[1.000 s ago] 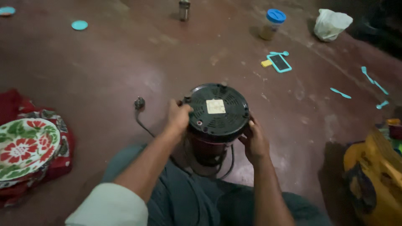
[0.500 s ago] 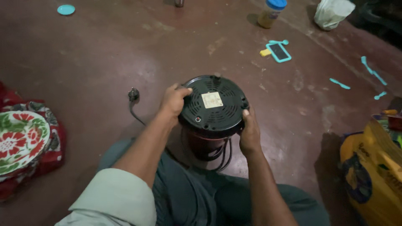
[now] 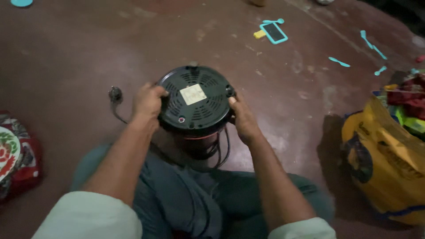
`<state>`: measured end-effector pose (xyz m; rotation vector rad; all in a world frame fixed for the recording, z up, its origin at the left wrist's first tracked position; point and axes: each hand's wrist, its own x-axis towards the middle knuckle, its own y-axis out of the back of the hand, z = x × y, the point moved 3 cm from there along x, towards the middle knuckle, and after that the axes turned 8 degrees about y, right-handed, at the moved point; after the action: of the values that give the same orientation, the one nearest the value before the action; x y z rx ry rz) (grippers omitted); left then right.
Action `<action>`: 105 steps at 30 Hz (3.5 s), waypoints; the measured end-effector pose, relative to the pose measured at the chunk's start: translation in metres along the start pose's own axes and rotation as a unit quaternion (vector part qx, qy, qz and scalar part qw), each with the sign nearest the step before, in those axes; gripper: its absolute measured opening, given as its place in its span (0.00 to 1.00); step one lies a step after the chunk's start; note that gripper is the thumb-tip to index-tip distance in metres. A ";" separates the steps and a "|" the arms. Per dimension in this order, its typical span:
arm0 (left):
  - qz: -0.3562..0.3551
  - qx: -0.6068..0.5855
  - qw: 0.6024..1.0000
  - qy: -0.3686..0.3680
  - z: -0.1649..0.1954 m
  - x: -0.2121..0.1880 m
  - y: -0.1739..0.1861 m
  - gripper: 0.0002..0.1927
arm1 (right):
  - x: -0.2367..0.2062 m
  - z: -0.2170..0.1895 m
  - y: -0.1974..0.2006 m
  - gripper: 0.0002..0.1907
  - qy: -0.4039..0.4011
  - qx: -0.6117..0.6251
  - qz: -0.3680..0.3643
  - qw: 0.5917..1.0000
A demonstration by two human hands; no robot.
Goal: The person sits on the floor and uses a screwdriver to remove and reinsert screws on the bottom of a red cylindrical appliance. They rotate the appliance to access different screw locations and repeatedly tighten the screws.
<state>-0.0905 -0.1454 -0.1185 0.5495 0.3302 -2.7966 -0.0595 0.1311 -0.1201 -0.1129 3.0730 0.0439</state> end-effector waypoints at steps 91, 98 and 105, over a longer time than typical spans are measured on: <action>-0.070 -0.026 0.995 -0.060 0.033 0.033 0.035 0.26 | 0.004 -0.129 -0.113 0.15 0.046 -0.388 -0.134 0.911; 0.010 0.049 0.995 -0.092 0.034 -0.024 0.050 0.32 | 0.010 -0.123 -0.110 0.14 0.077 -0.335 -0.177 0.922; 0.034 0.165 0.978 -0.124 0.001 -0.070 0.036 0.54 | 0.009 -0.125 -0.109 0.15 0.057 -0.390 -0.150 0.907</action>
<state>-0.0174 -0.1643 -0.0959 0.2639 -0.2040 -2.8232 -0.0682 0.0183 0.0008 -0.6346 2.8875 1.2740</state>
